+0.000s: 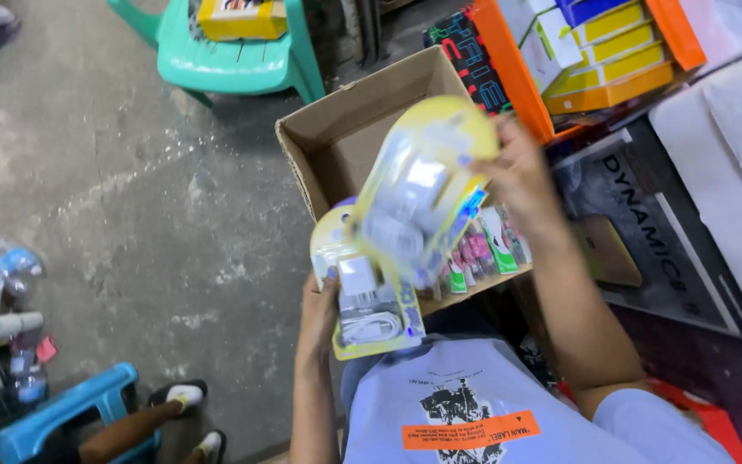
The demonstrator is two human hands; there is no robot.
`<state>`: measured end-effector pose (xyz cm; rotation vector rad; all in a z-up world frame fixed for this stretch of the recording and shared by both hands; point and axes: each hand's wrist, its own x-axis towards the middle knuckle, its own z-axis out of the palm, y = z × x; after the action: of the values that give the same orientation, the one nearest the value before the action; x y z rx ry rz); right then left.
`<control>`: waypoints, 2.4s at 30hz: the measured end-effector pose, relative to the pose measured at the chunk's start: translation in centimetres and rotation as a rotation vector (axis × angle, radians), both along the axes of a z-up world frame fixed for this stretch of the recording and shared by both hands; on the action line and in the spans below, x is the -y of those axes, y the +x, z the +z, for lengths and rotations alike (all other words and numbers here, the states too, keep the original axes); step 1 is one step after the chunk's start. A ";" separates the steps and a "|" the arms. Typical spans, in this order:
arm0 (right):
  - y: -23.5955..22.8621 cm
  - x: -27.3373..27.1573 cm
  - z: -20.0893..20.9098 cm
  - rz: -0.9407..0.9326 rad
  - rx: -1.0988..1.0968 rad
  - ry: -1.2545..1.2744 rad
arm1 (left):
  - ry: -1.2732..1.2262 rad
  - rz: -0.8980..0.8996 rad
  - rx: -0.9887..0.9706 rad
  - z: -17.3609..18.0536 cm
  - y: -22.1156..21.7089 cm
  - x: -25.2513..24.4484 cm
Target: Sorting various electronic accessories and household items from shelves and trays into a cardboard box.
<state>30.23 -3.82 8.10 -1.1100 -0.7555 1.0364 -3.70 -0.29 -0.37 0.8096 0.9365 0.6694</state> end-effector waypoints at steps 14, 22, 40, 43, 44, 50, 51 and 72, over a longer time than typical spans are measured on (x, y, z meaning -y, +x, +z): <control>5.2 -4.3 -14.6 -0.112 1.298 -0.606 | 0.290 0.478 -0.087 -0.3 -1.2 0.8; 5.8 -2.8 -15.7 -0.056 1.323 -0.563 | 0.426 0.388 -0.168 -2.0 1.7 0.1; 8.3 -3.6 -10.7 0.133 1.539 -0.824 | 0.462 0.113 -0.205 -1.2 3.5 -4.3; 6.4 -4.0 -8.0 0.067 1.402 -0.574 | 0.519 -0.021 -0.157 0.0 3.9 -5.3; 5.8 -4.5 -8.2 0.066 1.399 -0.578 | 0.516 -0.025 -0.158 0.9 4.2 -5.5; 3.0 -5.7 -6.0 0.500 -0.116 -0.193 | 0.386 -0.342 -0.136 3.1 7.0 -7.0; 2.8 -5.7 -7.2 0.542 -0.182 -0.283 | 0.351 -0.383 -0.116 2.6 7.3 -7.3; 4.2 -4.0 -17.0 -0.207 1.177 -0.592 | 0.629 -0.369 -0.119 -4.9 14.5 -13.9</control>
<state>34.42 0.16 -8.93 -2.3165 -1.2298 0.3285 10.76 13.58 -5.24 1.5518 0.6512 0.5963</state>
